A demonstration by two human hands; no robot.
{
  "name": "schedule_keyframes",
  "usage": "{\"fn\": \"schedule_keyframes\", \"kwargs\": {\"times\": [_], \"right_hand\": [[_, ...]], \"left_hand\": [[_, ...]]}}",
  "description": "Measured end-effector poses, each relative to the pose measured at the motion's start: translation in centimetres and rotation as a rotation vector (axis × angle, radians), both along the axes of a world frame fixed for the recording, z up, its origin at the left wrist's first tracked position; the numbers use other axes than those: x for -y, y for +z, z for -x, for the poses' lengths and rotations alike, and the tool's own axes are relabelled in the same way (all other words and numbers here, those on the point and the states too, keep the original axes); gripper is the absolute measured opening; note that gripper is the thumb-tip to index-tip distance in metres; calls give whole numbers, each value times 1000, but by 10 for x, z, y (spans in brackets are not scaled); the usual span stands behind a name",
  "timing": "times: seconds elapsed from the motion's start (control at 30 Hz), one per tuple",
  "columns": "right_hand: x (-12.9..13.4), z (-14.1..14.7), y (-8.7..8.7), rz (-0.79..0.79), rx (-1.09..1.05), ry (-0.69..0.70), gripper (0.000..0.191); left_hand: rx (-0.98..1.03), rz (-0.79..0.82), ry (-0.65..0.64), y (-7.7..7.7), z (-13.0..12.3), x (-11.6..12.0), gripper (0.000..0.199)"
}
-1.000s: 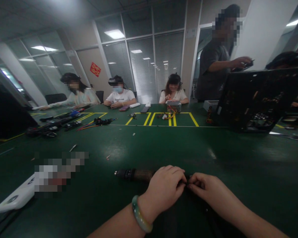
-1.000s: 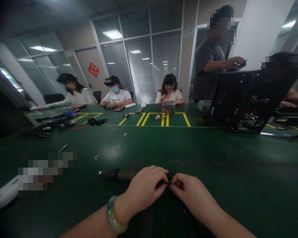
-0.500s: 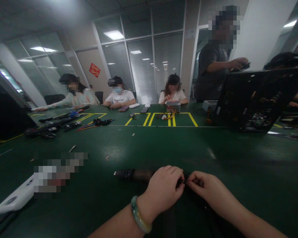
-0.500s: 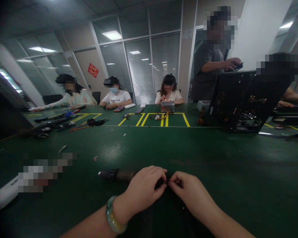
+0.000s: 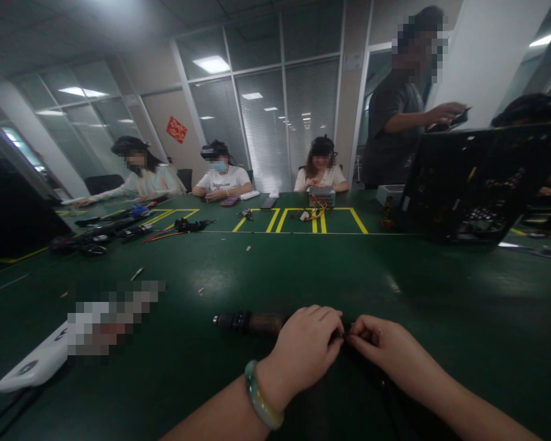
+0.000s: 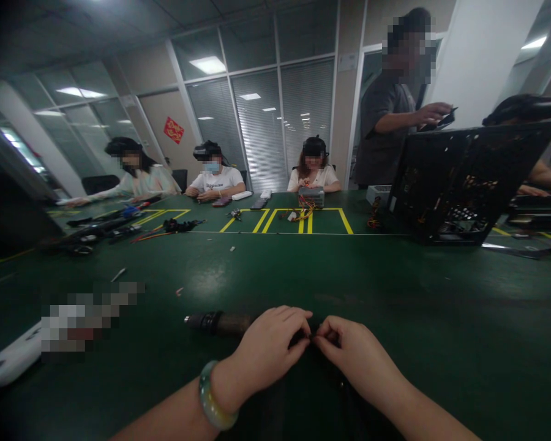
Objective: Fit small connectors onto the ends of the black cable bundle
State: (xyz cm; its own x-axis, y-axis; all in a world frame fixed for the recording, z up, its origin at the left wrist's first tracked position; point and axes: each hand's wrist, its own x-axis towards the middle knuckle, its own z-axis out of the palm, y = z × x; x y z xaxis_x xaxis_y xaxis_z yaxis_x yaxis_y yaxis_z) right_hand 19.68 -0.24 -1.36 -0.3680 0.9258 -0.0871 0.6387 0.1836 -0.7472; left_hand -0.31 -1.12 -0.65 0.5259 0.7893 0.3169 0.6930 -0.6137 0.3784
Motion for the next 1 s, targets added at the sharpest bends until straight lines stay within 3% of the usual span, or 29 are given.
{"fn": "schedule_keyframes", "kwargs": {"times": [0.33, 0.53, 0.8, 1.0], "right_hand": [[0, 0, -4, -16, -11, 1, 14], [-1, 0, -4, -11, -7, 3, 14], [-1, 1, -4, -6, -18, 6, 13], [1, 0, 1, -2, -8, -6, 14]], "left_hand": [[1, 13, 23, 1, 0, 1, 19], [-10, -4, -5, 3, 0, 1, 10], [-41, -9, 9, 4, 0, 2, 19], [-46, -8, -6, 4, 0, 2, 12]]}}
